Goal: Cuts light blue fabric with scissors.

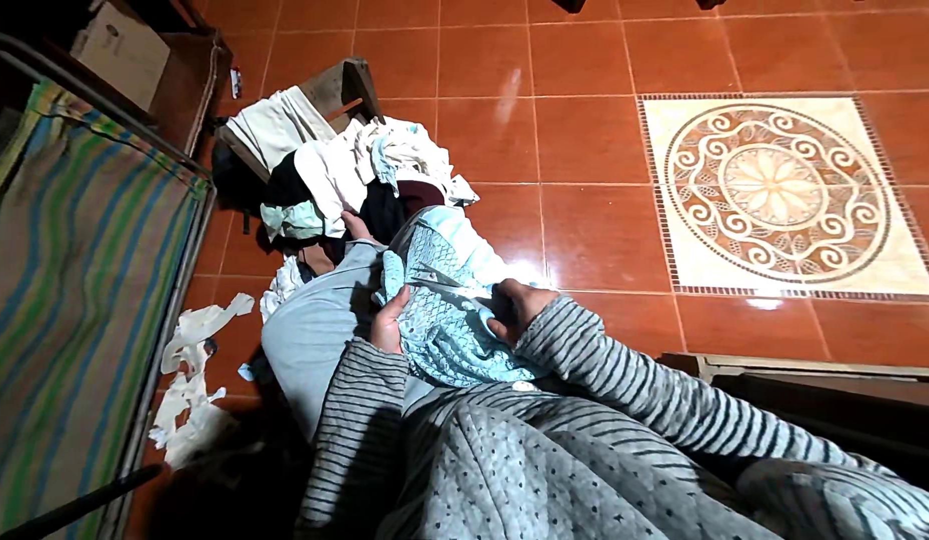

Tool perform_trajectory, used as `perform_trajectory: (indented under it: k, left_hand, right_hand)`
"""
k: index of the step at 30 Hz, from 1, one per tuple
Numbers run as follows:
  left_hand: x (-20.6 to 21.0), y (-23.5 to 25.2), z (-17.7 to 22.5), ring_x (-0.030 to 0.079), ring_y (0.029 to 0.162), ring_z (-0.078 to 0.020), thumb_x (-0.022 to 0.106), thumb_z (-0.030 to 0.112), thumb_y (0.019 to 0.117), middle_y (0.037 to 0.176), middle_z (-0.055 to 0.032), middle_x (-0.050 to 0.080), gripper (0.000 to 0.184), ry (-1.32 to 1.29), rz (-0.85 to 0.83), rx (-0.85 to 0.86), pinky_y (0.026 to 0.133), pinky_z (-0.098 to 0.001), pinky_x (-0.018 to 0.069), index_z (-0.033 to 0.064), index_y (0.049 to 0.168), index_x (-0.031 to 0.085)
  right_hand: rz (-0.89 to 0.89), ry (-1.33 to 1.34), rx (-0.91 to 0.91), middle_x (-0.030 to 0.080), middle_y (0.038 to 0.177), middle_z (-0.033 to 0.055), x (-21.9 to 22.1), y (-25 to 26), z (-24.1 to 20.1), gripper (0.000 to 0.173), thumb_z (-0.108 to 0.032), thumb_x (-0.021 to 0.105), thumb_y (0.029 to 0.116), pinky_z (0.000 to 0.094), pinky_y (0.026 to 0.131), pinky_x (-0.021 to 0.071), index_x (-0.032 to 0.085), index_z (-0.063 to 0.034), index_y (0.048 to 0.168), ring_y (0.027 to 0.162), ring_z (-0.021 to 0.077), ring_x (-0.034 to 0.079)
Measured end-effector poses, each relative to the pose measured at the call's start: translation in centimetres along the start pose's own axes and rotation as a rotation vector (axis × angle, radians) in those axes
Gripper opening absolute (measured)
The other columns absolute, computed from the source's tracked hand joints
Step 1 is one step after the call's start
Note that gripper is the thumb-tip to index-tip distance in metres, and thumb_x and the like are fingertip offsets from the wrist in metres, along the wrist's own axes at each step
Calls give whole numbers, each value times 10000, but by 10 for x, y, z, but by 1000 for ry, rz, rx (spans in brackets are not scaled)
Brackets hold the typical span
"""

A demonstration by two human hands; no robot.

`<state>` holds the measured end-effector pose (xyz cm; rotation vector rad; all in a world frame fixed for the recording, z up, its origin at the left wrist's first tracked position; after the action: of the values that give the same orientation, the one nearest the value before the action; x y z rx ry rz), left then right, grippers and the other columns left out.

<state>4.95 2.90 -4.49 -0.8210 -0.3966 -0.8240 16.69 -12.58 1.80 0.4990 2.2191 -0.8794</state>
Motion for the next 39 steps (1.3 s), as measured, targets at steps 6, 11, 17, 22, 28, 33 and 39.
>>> perform_trajectory:
  k: [6,11,17,22,28,33,39]
  left_hand:
    - [2,-2,-2,734,893,-137,266,151,1082,929,-65,753,358,-1,-37,-8,825,-326,610,52,1108,609]
    - [3,-4,0,738,890,-140,251,158,1083,932,-68,755,369,-26,-40,-1,819,-329,613,54,1115,604]
    - [4,-2,0,741,897,-142,233,163,1083,939,-69,759,390,-38,-82,-13,825,-326,613,55,1113,607]
    - [1,-2,-2,739,893,-143,265,138,1078,937,-71,755,349,-12,-47,-17,822,-330,613,43,1122,597]
    - [2,-3,0,733,917,-148,265,162,1097,970,-78,748,351,7,-10,-15,837,-338,610,41,1182,583]
    - [-19,4,-3,681,1029,-196,409,211,1108,1145,-147,685,337,198,289,-74,893,-376,573,-7,1323,549]
    - [-21,0,-8,656,1120,-182,423,359,1100,1232,-145,669,451,417,261,-122,966,-375,546,26,1381,540]
  right_hand:
    - [8,-30,-8,696,1092,271,-1,3,-4,528,-338,719,901,623,885,513,607,39,1254,1008,441,692]
    - [-111,-90,66,680,1164,276,-2,6,-10,533,-315,688,944,616,944,488,561,19,1340,1089,443,672]
    - [-155,-104,77,683,1151,286,-1,10,-9,509,-307,670,962,629,945,481,561,14,1342,1089,459,670]
    - [-169,-111,97,686,1141,283,1,11,-8,469,-289,647,978,628,949,477,569,3,1337,1094,456,668]
    - [-136,0,69,693,1075,274,0,14,-1,403,-253,629,995,600,922,500,596,31,1279,1025,429,685]
    - [35,305,-26,685,940,196,-2,15,20,428,-303,679,957,478,817,536,608,69,1157,837,275,672]
    - [47,424,-58,691,985,174,-2,5,31,436,-303,687,956,390,811,562,593,69,1163,854,198,685]
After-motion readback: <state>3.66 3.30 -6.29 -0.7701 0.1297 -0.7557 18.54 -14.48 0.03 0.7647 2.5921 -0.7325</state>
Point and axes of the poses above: each hand's wrist, its own y-axis towards the middle knuckle, its own x-axis out of the palm, z = x × y, the point moved 8 cm from there along y, towards the middle knuckle
